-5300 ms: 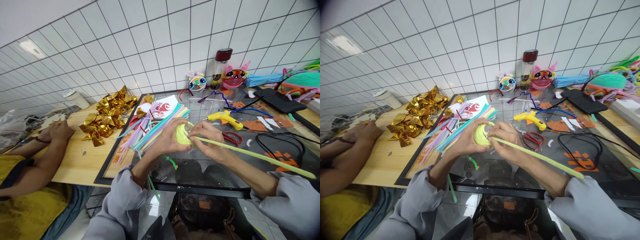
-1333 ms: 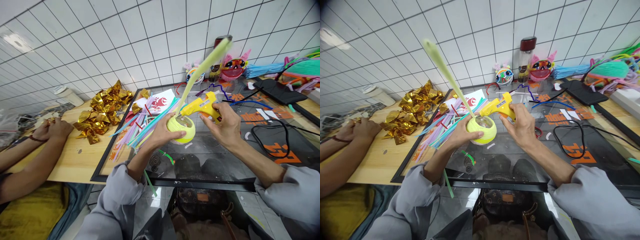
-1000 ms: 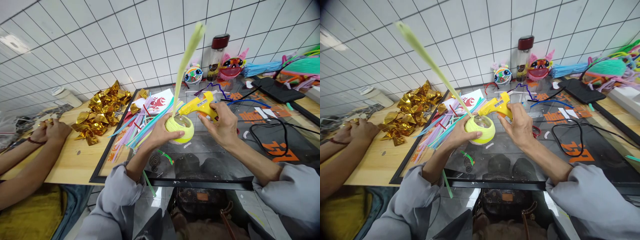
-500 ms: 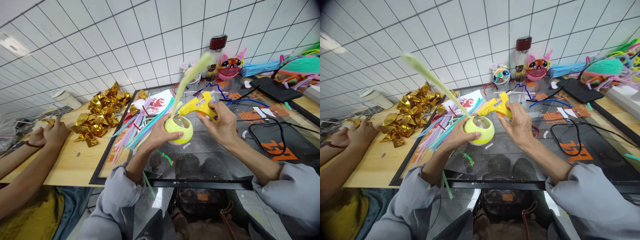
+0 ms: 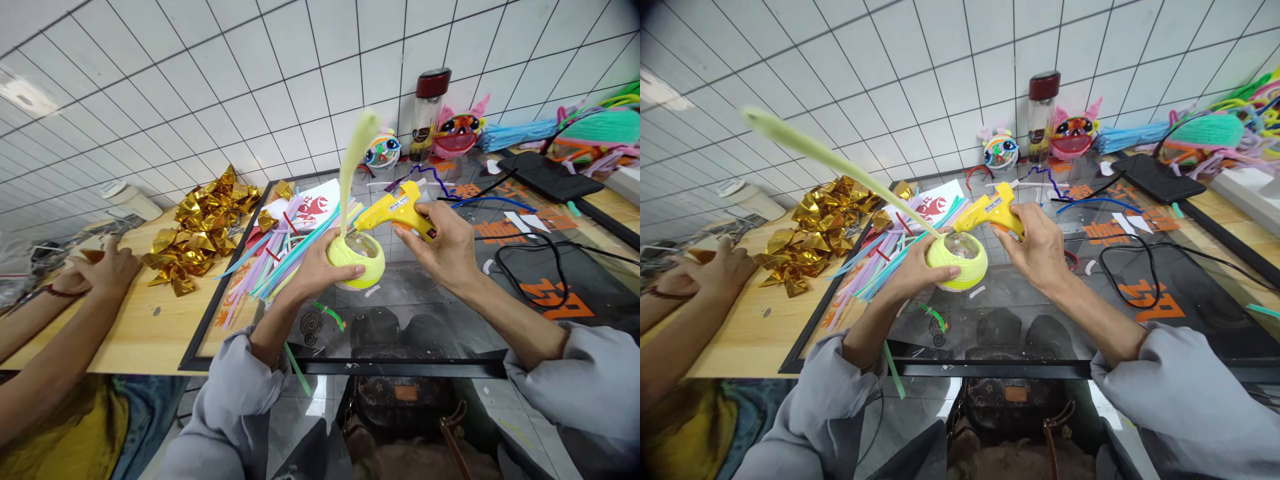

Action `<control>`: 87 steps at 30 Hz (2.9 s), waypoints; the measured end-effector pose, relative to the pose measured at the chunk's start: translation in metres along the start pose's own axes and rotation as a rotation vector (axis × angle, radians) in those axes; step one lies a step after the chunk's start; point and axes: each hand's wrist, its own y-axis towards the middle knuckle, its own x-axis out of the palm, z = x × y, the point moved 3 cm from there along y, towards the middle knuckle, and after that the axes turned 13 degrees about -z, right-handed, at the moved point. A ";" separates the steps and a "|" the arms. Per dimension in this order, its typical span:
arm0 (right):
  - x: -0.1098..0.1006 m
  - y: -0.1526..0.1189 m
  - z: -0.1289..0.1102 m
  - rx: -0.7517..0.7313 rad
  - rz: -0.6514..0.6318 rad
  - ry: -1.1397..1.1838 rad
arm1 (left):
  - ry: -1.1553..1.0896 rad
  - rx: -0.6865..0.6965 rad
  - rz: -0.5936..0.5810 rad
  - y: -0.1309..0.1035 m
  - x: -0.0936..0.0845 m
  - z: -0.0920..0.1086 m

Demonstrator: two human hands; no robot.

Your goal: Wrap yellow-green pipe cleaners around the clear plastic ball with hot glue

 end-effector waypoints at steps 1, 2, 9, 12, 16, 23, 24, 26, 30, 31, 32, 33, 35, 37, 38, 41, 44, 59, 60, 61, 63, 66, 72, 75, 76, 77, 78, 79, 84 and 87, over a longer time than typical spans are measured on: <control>-0.001 0.000 0.000 0.000 -0.005 0.002 | -0.002 -0.002 -0.002 0.000 0.000 0.000; -0.001 0.001 0.000 -0.002 -0.007 0.005 | -0.009 -0.008 -0.006 0.000 0.000 0.000; -0.006 0.003 -0.003 -0.004 -0.026 0.033 | -0.048 -0.032 -0.013 0.000 0.000 0.001; -0.008 0.004 -0.003 0.005 -0.034 0.029 | -0.056 -0.042 -0.016 0.000 0.000 -0.001; -0.011 0.005 -0.005 0.013 -0.040 0.035 | -0.080 -0.055 -0.017 0.000 -0.002 -0.004; -0.015 0.005 -0.005 0.012 -0.044 0.036 | -0.074 -0.066 -0.014 -0.002 -0.003 -0.001; -0.015 0.005 -0.005 0.013 -0.047 0.035 | -0.071 -0.064 -0.013 -0.003 -0.003 0.000; -0.015 0.004 -0.004 0.015 -0.051 0.033 | -0.071 -0.065 -0.018 -0.003 -0.003 0.000; -0.015 0.003 -0.005 0.008 -0.027 0.016 | -0.073 -0.059 -0.030 -0.002 -0.001 -0.001; -0.014 0.003 -0.005 0.013 -0.023 0.013 | -0.062 -0.050 -0.027 -0.001 -0.001 -0.001; -0.014 0.003 -0.005 0.022 -0.021 0.012 | -0.048 -0.042 -0.023 -0.001 -0.001 0.000; -0.013 0.002 -0.005 0.032 -0.021 0.013 | -0.036 -0.035 -0.020 -0.001 -0.001 0.000; -0.011 0.001 -0.005 0.044 -0.018 0.021 | -0.022 -0.025 -0.024 -0.001 0.000 0.002; -0.010 0.000 -0.005 0.045 -0.012 0.024 | -0.023 -0.015 -0.036 -0.001 0.001 0.003; -0.010 0.000 -0.005 0.045 -0.008 0.022 | -0.019 -0.006 -0.039 -0.001 0.001 0.003; -0.009 0.000 -0.005 0.039 0.006 0.014 | 0.005 0.015 -0.034 -0.001 0.001 0.003; -0.008 0.000 -0.005 0.051 0.015 0.001 | 0.008 0.012 -0.029 -0.001 0.000 0.003; -0.005 -0.002 -0.001 0.069 0.015 -0.024 | 0.022 0.001 -0.047 -0.001 0.001 0.005; -0.005 -0.002 -0.001 0.069 0.018 -0.024 | 0.016 0.002 -0.051 -0.001 0.001 0.005; -0.005 -0.002 -0.001 0.065 0.019 -0.024 | 0.012 0.003 -0.049 -0.001 0.001 0.005; -0.006 -0.002 -0.001 0.055 0.017 -0.021 | 0.010 0.002 -0.041 -0.001 0.000 0.005; -0.006 -0.001 0.000 0.057 0.006 -0.010 | 0.020 0.005 -0.033 -0.001 0.000 0.004; -0.007 -0.001 0.001 0.079 -0.013 0.019 | 0.010 -0.004 -0.045 -0.001 0.000 0.005; -0.008 0.000 0.000 0.080 -0.019 0.027 | 0.009 0.002 -0.041 -0.001 0.000 0.005; -0.008 0.000 0.000 0.076 -0.017 0.031 | 0.011 0.005 -0.033 -0.001 0.000 0.004; -0.009 0.001 0.000 0.069 -0.014 0.036 | 0.011 0.007 -0.028 -0.001 0.000 0.004; -0.009 0.001 0.000 0.062 -0.010 0.042 | 0.011 0.009 -0.025 -0.001 0.000 0.003; -0.010 0.002 -0.001 0.055 -0.006 0.047 | 0.008 0.011 -0.027 -0.001 0.000 0.003; -0.012 0.003 0.000 0.061 -0.029 0.054 | -0.023 0.003 -0.048 0.000 0.001 0.001; -0.013 0.003 0.001 0.055 -0.043 0.063 | -0.034 -0.004 -0.055 0.000 0.001 0.001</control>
